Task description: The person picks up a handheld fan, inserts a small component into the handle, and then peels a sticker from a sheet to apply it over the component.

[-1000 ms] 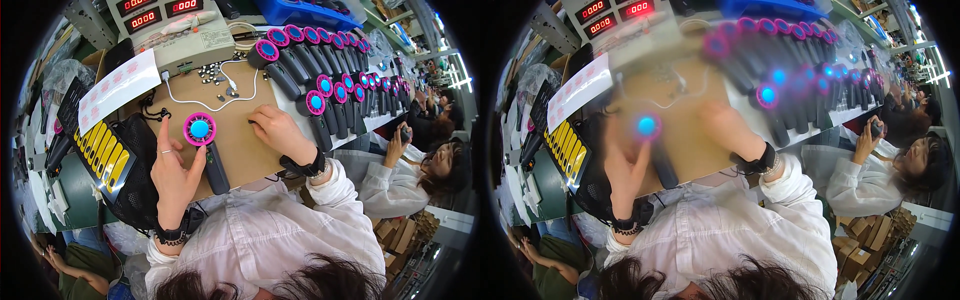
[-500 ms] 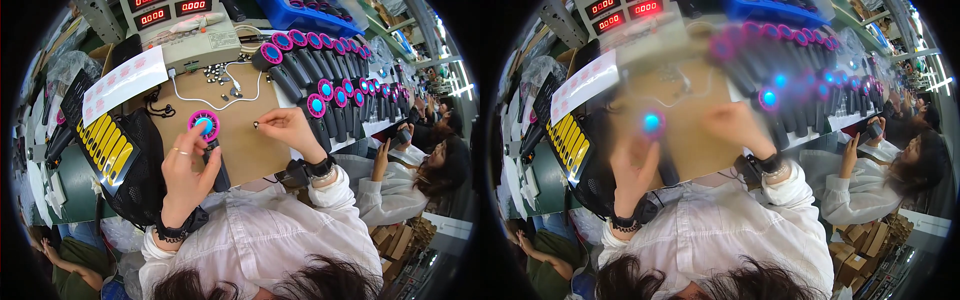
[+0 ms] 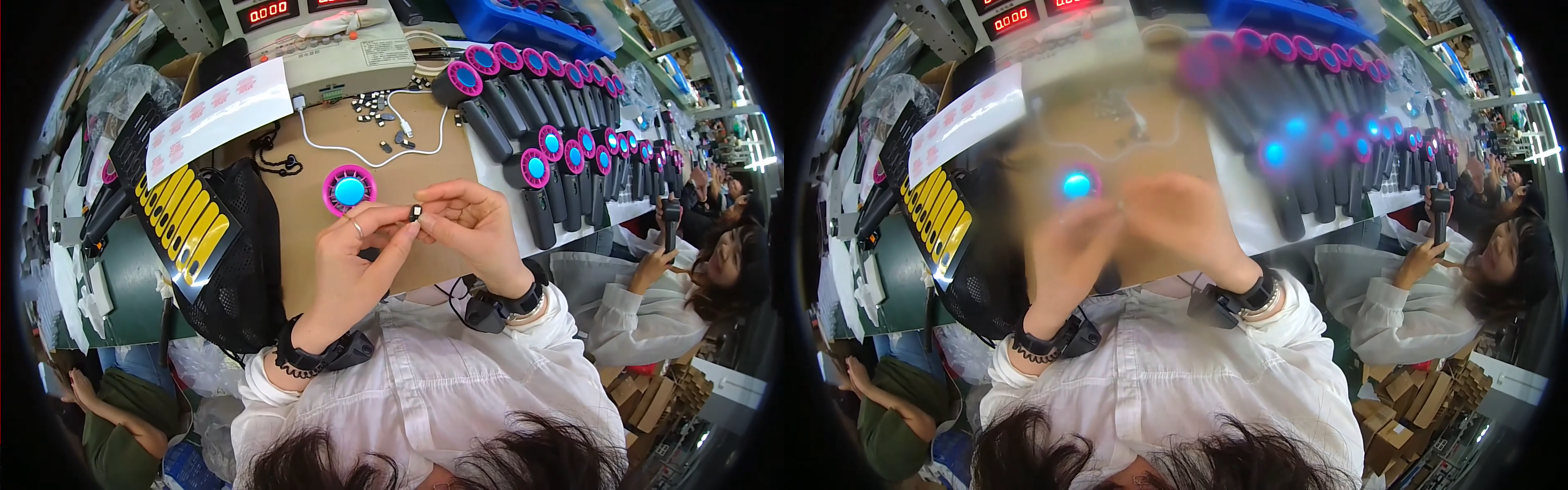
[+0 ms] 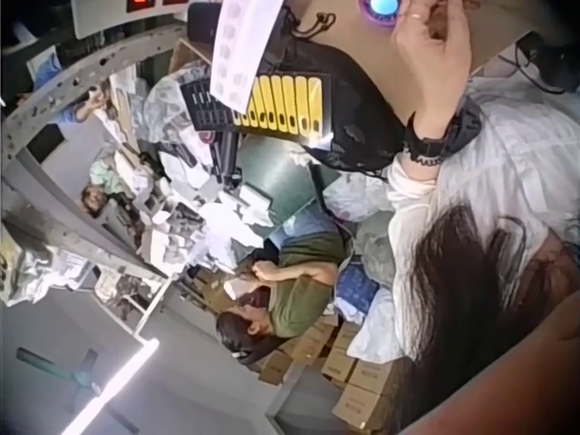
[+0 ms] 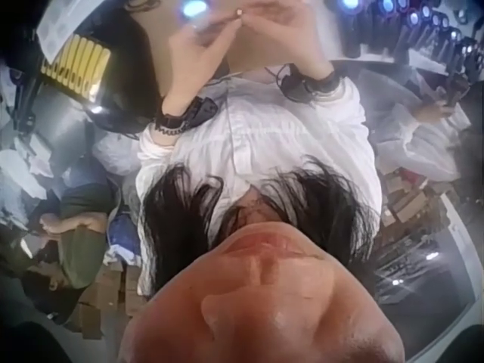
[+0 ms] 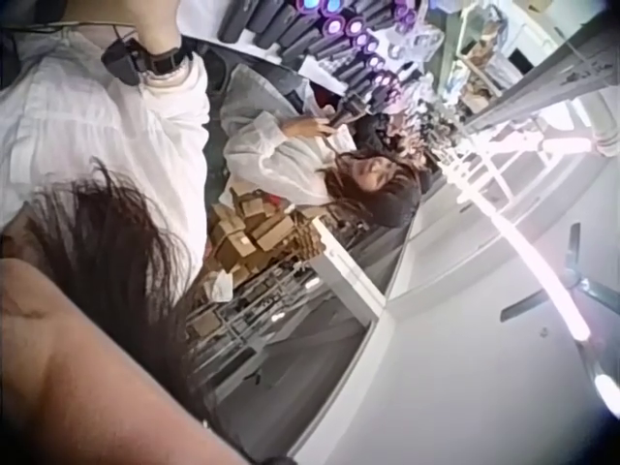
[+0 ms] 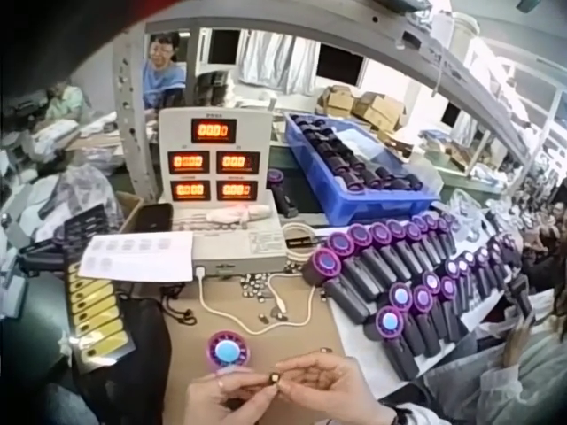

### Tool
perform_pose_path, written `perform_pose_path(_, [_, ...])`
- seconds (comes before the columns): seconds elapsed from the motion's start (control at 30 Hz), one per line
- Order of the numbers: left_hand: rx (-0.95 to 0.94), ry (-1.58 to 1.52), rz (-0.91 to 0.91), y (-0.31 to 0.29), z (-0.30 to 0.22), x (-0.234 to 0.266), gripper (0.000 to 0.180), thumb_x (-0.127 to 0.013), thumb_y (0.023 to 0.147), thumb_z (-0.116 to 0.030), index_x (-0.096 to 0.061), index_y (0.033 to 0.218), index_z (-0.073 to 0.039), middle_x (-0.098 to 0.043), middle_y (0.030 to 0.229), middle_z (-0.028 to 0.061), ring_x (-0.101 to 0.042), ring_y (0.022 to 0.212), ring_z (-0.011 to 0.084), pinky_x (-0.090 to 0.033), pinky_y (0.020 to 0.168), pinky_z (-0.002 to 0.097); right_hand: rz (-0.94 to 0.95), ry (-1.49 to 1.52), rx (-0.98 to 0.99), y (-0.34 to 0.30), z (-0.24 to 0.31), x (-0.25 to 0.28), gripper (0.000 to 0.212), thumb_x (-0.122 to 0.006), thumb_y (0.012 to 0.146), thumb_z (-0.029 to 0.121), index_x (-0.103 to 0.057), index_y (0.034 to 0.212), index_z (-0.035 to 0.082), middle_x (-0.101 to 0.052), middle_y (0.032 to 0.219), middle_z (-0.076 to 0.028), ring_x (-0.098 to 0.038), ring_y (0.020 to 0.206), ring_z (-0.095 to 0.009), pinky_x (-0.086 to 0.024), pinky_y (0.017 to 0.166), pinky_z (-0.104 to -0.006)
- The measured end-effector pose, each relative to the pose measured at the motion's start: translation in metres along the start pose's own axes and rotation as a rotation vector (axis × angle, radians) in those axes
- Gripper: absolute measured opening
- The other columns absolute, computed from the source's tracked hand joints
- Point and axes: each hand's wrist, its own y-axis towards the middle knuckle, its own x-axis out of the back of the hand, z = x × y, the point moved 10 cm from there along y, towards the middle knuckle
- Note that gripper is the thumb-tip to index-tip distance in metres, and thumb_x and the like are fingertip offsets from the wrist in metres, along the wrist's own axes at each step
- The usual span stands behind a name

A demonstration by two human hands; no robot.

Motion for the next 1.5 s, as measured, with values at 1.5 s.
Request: perform_pose_path(1.5, [0.487,-0.788,0.221,-0.007,0.048,-0.012,0.014,-0.06,0.09,-0.01,-0.066,0.096,0.002,-0.068,0.084,0.0081,-0.065,0.073,0.0115,-0.053,0.065,0.0222,0.038,0.166,-0.093,0.003,-0.002,-0.025,0.008,-0.057,0.089,0.006,-0.06,0.085,0.0,-0.064,0.072,-0.005,-0.057,0.059,-0.008,-0.045,0.052,-0.0216])
